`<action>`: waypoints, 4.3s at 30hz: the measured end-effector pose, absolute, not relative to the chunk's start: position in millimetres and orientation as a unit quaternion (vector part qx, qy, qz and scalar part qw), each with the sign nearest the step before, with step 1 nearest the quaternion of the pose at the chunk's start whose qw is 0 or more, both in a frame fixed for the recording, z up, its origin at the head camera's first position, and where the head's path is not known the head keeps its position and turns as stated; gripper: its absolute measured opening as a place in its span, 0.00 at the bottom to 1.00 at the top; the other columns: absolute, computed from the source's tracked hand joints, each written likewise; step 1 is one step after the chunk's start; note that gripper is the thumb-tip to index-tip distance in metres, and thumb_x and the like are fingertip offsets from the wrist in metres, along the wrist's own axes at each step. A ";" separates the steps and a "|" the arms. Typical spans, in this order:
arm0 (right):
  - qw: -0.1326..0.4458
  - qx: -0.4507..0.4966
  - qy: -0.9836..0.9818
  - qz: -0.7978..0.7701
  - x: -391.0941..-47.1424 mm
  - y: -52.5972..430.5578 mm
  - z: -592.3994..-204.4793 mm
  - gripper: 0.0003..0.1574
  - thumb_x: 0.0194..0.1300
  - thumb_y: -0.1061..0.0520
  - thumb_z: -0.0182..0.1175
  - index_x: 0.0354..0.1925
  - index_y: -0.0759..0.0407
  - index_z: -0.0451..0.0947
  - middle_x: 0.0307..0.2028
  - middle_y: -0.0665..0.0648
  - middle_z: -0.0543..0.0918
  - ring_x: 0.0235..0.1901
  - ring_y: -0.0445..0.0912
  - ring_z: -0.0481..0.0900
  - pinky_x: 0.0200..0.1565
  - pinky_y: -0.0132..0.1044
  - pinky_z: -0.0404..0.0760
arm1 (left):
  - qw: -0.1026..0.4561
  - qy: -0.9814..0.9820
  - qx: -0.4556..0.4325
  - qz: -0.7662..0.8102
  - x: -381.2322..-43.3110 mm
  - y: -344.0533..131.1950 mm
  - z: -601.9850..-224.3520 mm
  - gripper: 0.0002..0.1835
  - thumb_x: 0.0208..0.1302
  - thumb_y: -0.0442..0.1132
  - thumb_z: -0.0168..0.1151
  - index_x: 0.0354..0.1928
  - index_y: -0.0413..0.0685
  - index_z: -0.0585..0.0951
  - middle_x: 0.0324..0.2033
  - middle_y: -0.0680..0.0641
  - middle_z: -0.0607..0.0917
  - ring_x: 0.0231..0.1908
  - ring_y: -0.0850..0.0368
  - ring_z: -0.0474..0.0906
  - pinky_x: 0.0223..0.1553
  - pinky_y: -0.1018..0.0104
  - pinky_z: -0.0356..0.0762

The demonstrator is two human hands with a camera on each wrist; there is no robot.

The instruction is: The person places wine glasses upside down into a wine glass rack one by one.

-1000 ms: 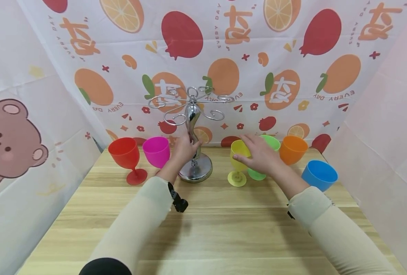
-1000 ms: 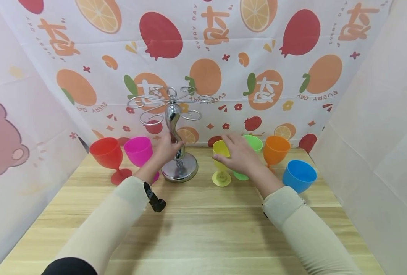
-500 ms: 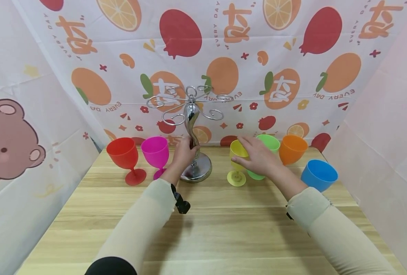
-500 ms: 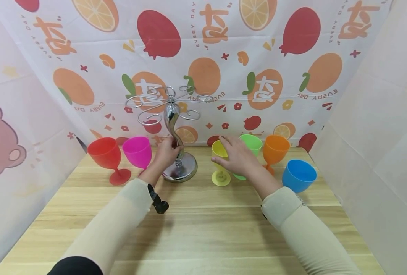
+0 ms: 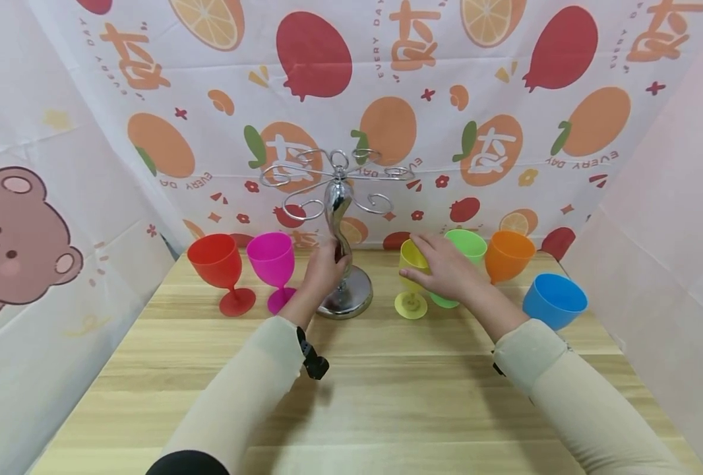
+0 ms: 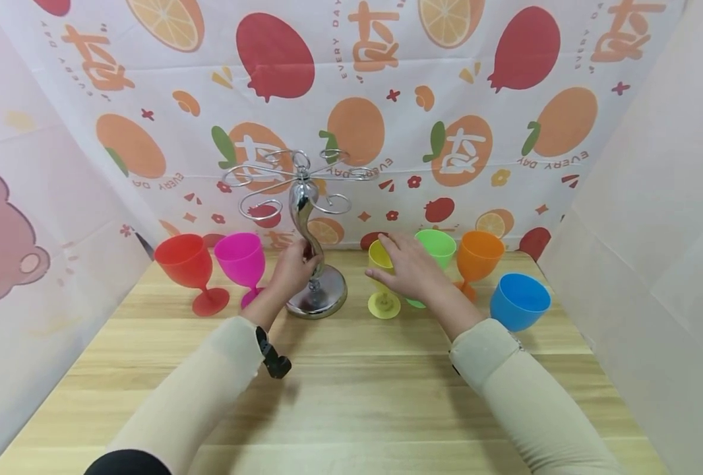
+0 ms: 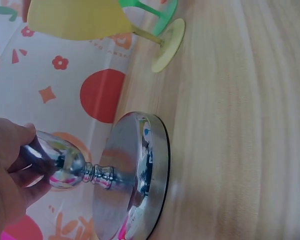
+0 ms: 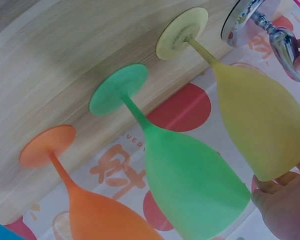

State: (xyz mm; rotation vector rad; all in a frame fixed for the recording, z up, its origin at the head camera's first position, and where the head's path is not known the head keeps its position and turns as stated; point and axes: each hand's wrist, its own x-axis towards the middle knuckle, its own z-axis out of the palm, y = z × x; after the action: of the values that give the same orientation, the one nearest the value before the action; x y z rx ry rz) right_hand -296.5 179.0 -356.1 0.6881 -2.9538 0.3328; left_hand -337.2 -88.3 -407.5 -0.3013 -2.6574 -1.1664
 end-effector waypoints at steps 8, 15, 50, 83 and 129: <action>0.059 0.213 -0.969 0.112 -300.6 172.9 -354.7 0.56 0.64 0.25 0.52 0.76 0.55 0.53 0.75 0.60 0.57 0.74 0.58 0.53 0.73 0.55 0.57 | 0.111 -0.904 -0.106 -0.399 -328.5 -87.0 -408.6 0.11 0.68 0.37 0.61 0.48 0.38 0.77 0.43 0.39 0.85 0.46 0.46 0.82 0.51 0.53 0.81; 0.061 0.213 -0.970 0.096 -305.4 168.8 -358.2 0.57 0.63 0.23 0.51 0.76 0.55 0.53 0.74 0.61 0.57 0.74 0.58 0.53 0.73 0.56 0.56 | 0.091 -0.904 -0.101 -0.406 -317.5 -85.4 -410.6 0.13 0.68 0.38 0.61 0.51 0.40 0.76 0.45 0.40 0.85 0.48 0.47 0.82 0.52 0.53 0.80; 0.100 0.213 -0.972 0.028 -305.5 155.1 -367.4 0.50 0.68 0.30 0.52 0.73 0.61 0.58 0.71 0.63 0.62 0.71 0.59 0.58 0.74 0.53 0.54 | 0.073 -0.895 -0.172 -0.406 -271.9 -79.9 -409.5 0.08 0.66 0.33 0.61 0.45 0.39 0.77 0.38 0.41 0.85 0.43 0.49 0.82 0.50 0.53 0.80; 0.160 0.208 -0.957 0.124 -289.0 165.2 -362.5 0.43 0.70 0.39 0.55 0.71 0.63 0.62 0.66 0.65 0.66 0.66 0.61 0.63 0.68 0.56 0.67 | 0.081 -0.888 -0.153 -0.426 -267.1 -79.0 -423.3 0.17 0.68 0.36 0.61 0.57 0.40 0.76 0.45 0.42 0.86 0.49 0.49 0.82 0.54 0.55 0.80; 0.062 0.117 -0.739 0.661 -223.7 172.5 -349.9 0.33 0.74 0.46 0.45 0.73 0.51 0.61 0.56 0.56 0.70 0.45 0.45 0.75 0.45 0.29 0.81 | 0.169 -0.824 -0.170 -0.513 -241.8 -80.3 -433.7 0.09 0.54 0.30 0.68 0.39 0.43 0.87 0.30 0.47 0.87 0.32 0.57 0.80 0.31 0.68 0.78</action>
State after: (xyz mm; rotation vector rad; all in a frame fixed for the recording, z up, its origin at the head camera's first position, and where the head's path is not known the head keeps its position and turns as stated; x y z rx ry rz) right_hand -223.7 172.5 -349.9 0.3546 -2.2344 1.9972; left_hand -241.8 -80.3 -433.7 -0.4839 -2.3435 -1.4586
